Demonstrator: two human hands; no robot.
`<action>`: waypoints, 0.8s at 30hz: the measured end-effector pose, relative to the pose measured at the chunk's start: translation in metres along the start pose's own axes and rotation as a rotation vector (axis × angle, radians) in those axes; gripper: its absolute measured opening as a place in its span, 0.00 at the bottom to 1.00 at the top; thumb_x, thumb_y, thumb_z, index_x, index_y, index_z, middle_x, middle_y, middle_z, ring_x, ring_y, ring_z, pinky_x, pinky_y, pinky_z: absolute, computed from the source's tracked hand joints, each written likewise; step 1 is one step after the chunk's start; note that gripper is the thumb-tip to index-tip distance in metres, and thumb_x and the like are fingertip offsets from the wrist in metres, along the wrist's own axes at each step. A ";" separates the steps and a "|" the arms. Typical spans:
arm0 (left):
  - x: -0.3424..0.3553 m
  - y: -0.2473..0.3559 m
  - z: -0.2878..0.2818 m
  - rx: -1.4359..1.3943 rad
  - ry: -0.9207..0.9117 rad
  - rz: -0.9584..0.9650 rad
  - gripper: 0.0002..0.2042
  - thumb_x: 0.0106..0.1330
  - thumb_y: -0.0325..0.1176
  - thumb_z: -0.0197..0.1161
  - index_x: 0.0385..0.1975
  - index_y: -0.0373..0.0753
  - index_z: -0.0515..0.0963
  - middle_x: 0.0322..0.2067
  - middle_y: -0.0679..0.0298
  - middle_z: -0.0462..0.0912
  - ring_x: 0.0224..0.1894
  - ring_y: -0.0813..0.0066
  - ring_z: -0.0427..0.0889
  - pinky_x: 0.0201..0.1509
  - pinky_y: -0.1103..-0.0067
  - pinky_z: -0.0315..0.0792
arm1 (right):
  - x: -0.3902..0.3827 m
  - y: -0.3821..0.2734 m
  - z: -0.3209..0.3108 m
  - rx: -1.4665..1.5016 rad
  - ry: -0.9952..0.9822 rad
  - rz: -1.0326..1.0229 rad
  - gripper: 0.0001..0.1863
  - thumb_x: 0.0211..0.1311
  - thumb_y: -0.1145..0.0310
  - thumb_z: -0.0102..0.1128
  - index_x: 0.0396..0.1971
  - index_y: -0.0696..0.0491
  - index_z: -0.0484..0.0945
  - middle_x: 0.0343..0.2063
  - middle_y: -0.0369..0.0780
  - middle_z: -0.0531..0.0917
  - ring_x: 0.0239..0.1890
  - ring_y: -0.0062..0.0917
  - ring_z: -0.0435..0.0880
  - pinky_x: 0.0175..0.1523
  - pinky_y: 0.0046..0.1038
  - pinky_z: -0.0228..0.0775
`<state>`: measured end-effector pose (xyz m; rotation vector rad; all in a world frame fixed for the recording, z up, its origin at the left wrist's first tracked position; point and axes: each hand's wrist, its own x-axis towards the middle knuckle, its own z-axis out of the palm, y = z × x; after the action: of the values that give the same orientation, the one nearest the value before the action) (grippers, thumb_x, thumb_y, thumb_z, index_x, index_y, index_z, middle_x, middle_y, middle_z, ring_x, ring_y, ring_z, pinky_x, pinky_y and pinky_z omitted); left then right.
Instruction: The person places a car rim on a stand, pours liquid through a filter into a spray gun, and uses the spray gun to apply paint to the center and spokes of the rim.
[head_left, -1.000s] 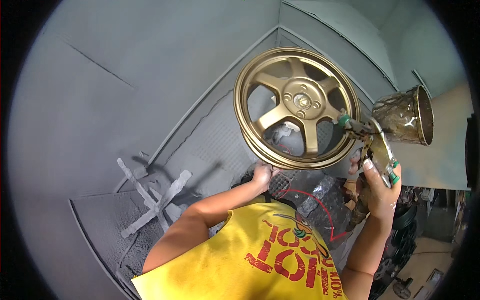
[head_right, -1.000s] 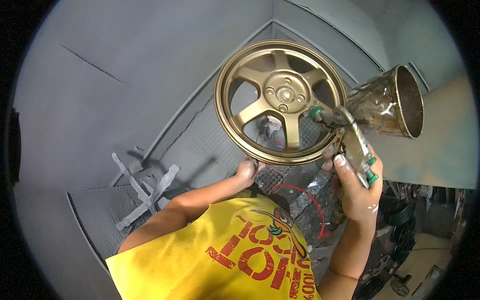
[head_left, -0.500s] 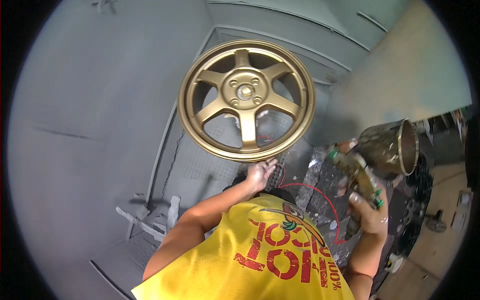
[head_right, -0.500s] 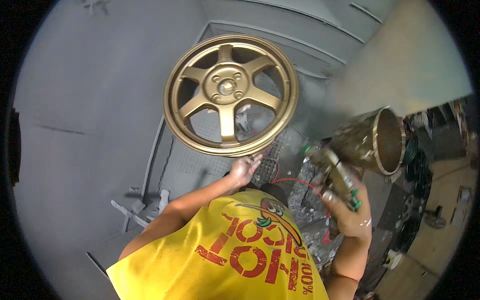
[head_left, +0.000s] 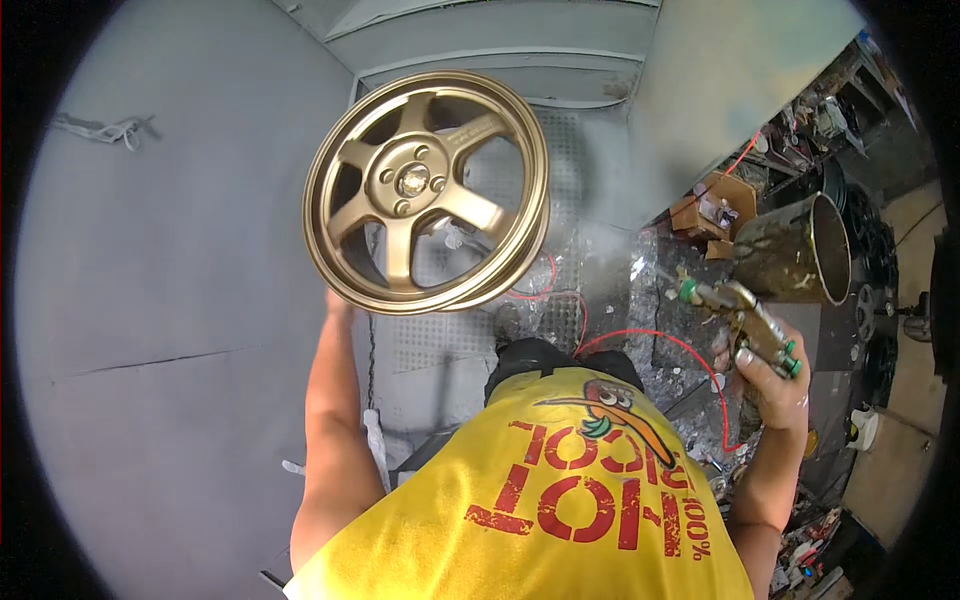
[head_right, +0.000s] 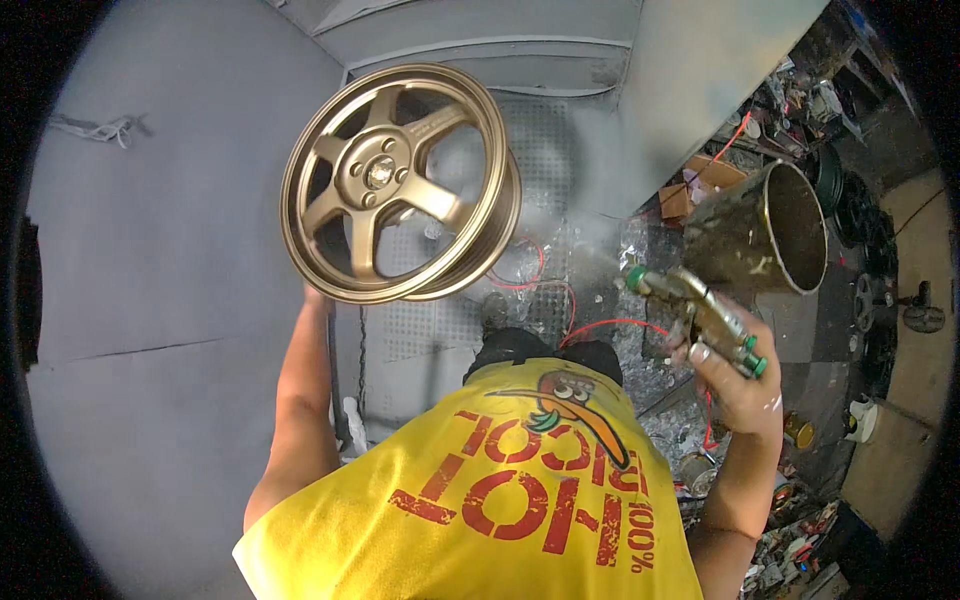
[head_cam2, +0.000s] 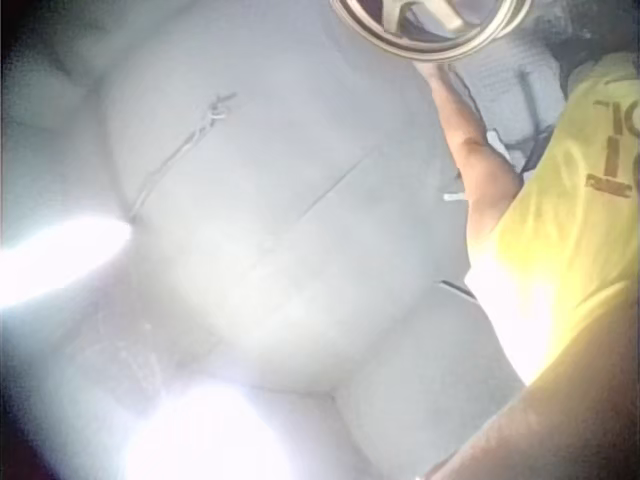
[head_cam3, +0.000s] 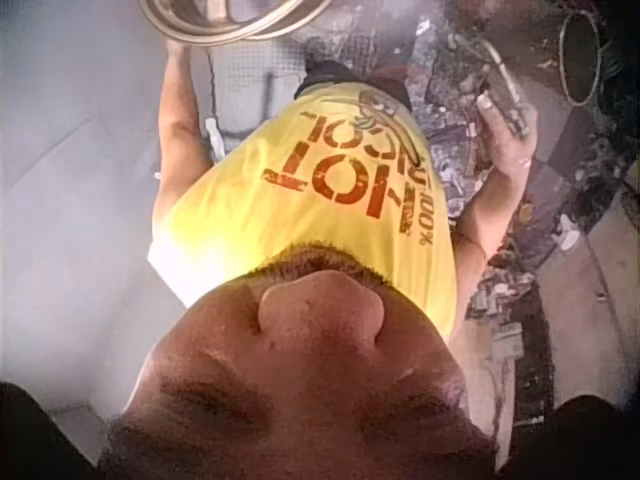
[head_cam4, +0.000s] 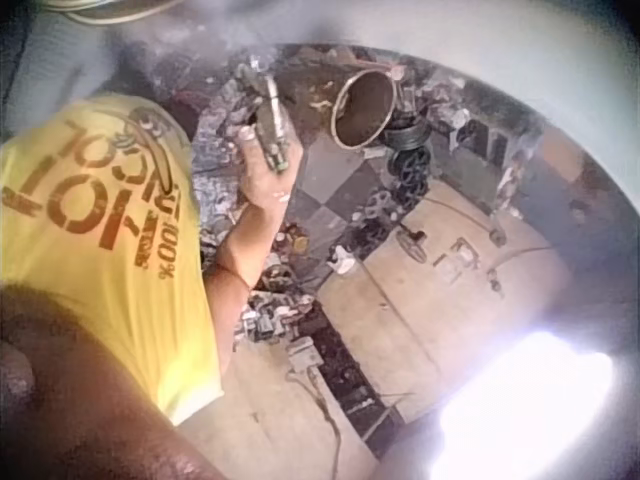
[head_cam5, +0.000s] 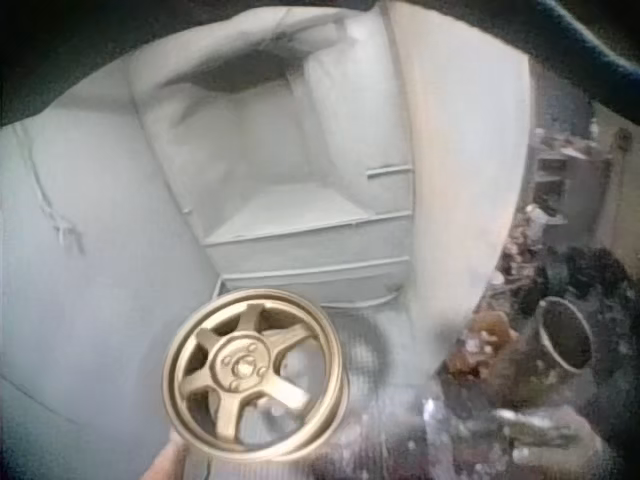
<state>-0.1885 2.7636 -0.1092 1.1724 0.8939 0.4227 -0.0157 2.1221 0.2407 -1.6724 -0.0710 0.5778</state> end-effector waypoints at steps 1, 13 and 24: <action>0.003 0.019 -0.028 0.270 -0.061 0.200 0.12 0.66 0.32 0.61 0.46 0.32 0.78 0.41 0.59 0.83 0.39 0.68 0.83 0.46 0.74 0.77 | 0.004 0.001 -0.007 0.012 -0.021 -0.011 0.33 0.53 0.64 0.65 0.58 0.66 0.70 0.31 0.42 0.84 0.29 0.20 0.82 0.23 0.15 0.66; -0.248 -0.168 0.083 0.601 -0.342 -0.793 0.21 0.70 0.43 0.47 0.59 0.42 0.70 0.49 0.59 0.79 0.46 0.64 0.75 0.53 0.66 0.70 | 0.010 0.041 -0.032 0.127 -0.088 -0.121 0.31 0.58 0.68 0.61 0.61 0.65 0.68 0.37 0.40 0.83 0.34 0.16 0.80 0.27 0.13 0.68; -0.273 -0.123 0.139 0.603 -0.537 -0.892 0.33 0.72 0.57 0.46 0.69 0.40 0.58 0.65 0.58 0.68 0.62 0.59 0.69 0.67 0.62 0.60 | -0.019 0.081 -0.042 0.290 -0.595 0.019 0.27 0.59 0.74 0.59 0.60 0.63 0.70 0.44 0.40 0.84 0.44 0.20 0.82 0.55 0.25 0.72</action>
<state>-0.2615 2.4417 -0.1031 1.1931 0.9828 -0.9015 -0.0376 2.0609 0.1738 -1.1796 -0.3835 1.0340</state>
